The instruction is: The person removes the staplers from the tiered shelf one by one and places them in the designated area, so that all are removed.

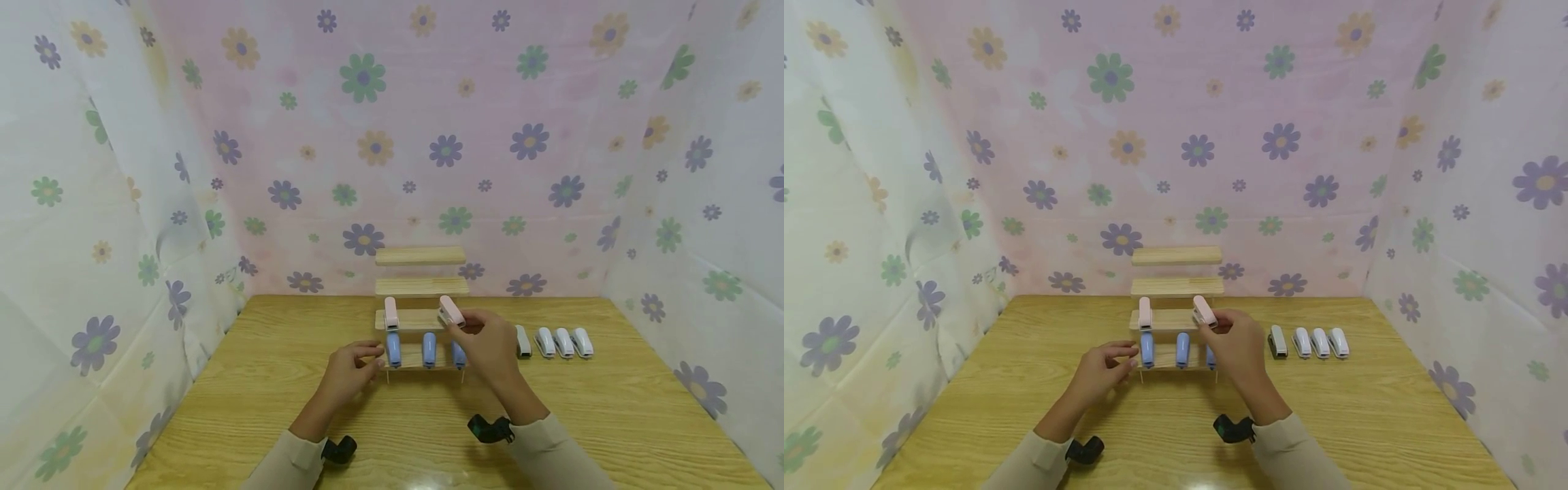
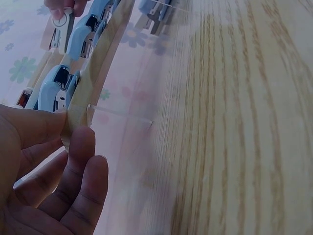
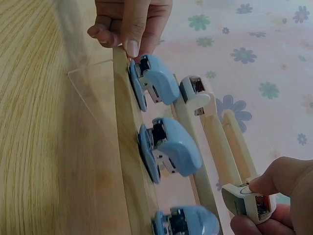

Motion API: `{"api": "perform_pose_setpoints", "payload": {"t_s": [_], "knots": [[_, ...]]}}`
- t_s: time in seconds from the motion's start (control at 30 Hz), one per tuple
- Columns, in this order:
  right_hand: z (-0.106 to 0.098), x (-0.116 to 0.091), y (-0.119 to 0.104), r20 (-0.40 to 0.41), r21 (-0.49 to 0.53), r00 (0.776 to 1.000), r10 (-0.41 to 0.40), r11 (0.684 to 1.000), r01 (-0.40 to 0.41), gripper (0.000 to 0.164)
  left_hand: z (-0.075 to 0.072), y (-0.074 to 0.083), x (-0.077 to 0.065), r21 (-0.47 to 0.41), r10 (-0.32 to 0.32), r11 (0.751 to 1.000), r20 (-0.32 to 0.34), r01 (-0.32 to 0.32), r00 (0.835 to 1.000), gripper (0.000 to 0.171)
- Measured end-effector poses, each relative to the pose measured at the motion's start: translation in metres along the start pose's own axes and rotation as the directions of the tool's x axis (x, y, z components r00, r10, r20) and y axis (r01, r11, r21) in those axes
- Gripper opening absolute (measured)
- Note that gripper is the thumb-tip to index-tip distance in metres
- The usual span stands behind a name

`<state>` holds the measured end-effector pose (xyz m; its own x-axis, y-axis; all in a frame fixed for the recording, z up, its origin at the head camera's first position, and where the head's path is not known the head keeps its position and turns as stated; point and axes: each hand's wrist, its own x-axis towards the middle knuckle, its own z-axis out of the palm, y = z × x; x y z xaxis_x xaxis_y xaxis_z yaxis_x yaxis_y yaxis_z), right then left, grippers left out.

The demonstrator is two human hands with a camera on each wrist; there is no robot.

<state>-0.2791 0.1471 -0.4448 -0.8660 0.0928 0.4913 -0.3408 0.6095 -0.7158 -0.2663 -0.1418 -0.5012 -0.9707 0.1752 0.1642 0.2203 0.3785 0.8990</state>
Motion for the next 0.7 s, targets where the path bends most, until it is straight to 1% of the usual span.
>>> {"api": "perform_pose_setpoints", "payload": {"t_s": [0.13, 0.27, 0.4, 0.57, 0.7], "knots": [[-0.007, 0.000, 0.004, -0.015, 0.008, 1.000, 0.000, 1.000, 0.001, 0.029, 0.000, 0.001, 0.000, 0.005, -0.004, 1.000, -0.002, 0.004, 1.000, 0.026], [-0.013, -0.001, 0.011, -0.024, -0.005, 1.000, 0.002, 1.000, -0.003, 0.029, 0.000, 0.003, 0.001, 0.005, -0.002, 1.000, -0.002, 0.002, 1.000, 0.026], [-0.017, -0.001, 0.017, -0.020, -0.027, 1.000, 0.016, 0.999, -0.017, 0.029, 0.000, 0.002, 0.001, 0.002, 0.002, 1.000, -0.002, -0.002, 1.000, 0.026], [-0.024, -0.003, 0.022, -0.004, -0.012, 0.999, 0.043, 0.999, -0.043, 0.029, 0.001, -0.001, 0.001, -0.001, -0.005, 1.000, -0.006, 0.005, 1.000, 0.026], [-0.030, -0.006, 0.026, -0.014, -0.025, 1.000, 0.026, 0.999, -0.026, 0.029, 0.001, -0.002, 0.001, -0.004, -0.003, 1.000, -0.008, 0.003, 1.000, 0.025]]}}
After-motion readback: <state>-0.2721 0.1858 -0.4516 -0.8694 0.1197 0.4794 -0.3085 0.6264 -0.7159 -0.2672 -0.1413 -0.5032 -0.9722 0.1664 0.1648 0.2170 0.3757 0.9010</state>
